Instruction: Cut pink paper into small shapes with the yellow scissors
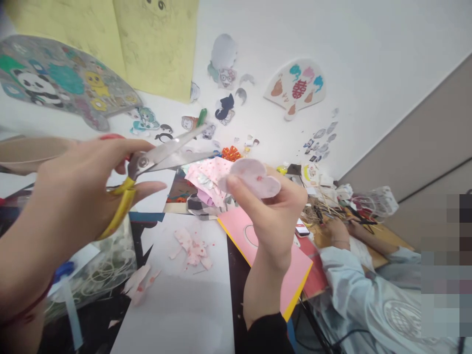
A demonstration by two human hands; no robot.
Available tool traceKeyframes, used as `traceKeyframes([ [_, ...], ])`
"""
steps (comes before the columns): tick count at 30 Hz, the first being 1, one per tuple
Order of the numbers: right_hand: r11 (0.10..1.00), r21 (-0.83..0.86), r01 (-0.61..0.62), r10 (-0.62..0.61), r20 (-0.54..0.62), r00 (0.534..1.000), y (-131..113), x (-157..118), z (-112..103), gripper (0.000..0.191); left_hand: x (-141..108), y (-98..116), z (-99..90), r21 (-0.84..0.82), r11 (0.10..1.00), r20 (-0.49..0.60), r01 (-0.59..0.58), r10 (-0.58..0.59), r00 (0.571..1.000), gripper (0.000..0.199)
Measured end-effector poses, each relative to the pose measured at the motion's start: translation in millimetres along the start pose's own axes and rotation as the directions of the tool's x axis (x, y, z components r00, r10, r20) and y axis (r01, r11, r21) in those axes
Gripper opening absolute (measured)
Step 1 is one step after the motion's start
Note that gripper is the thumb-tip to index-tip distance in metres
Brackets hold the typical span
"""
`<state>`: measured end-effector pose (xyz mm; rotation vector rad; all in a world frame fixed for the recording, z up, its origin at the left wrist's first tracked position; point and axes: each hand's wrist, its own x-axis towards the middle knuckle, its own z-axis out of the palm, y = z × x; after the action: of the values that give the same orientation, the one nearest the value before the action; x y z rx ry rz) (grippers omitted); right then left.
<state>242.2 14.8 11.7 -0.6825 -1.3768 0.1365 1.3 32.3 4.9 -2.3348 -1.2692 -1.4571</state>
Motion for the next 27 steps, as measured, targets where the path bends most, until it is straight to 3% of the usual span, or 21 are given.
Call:
traceKeyframes([
  [2,1.0,-0.019,-0.015,0.015,-0.009,1.0,-0.2,1.3,-0.5,0.028,0.7,-4.4,1.8,0.121,0.993,0.03,-0.016,0.012,0.999,0.023],
  [4,1.0,-0.011,-0.023,0.023,-0.001,1.0,-0.6,1.7,0.0,0.028,1.7,-8.1,8.6,0.154,0.987,0.11,-0.047,0.03,0.994,0.022],
  [7,0.999,-0.004,-0.04,0.04,0.011,0.999,-0.9,1.3,1.7,0.03,2.5,-11.5,24.2,0.165,0.986,0.006,-0.001,0.0,1.0,0.032],
  [9,0.999,-0.003,-0.044,0.044,0.021,0.999,-0.6,0.3,2.6,0.033,2.6,-8.6,33.0,0.053,0.992,-0.043,0.118,-0.116,0.992,0.036],
  [11,0.999,-0.009,-0.047,0.047,0.044,0.998,-0.3,-1.5,3.6,0.037,2.2,0.5,37.5,-0.223,0.944,0.024,0.244,-0.245,0.969,0.032],
  [13,0.997,-0.033,-0.073,0.076,0.109,0.991,-0.5,-3.7,5.4,0.04,1.2,14.2,37.9,-0.591,0.767,0.072,0.248,-0.256,0.964,0.031],
  [15,0.993,-0.044,-0.109,0.116,0.209,0.971,-1.5,-6.0,8.7,0.042,-0.7,28.0,36.2,-0.785,0.581,0.095,0.215,-0.231,0.968,0.038],
  [17,0.99,-0.03,-0.139,0.142,0.294,0.945,-2.8,-8.1,13.3,0.043,-3.4,37.6,33.9,-0.837,0.522,0.06,0.165,-0.213,0.975,0.041],
  [20,0.985,-0.021,-0.169,0.166,0.341,0.925,-3.4,-10.8,20.0,0.04,-7.3,41.4,31.2,-0.83,0.537,0.038,0.152,-0.218,0.975,0.036],
  [27,0.98,-0.046,-0.192,0.197,0.288,0.937,0.0,-14.1,25.1,0.037,-6.1,33.0,29.8,-0.841,0.485,0.078,0.238,-0.327,0.942,0.03],
])
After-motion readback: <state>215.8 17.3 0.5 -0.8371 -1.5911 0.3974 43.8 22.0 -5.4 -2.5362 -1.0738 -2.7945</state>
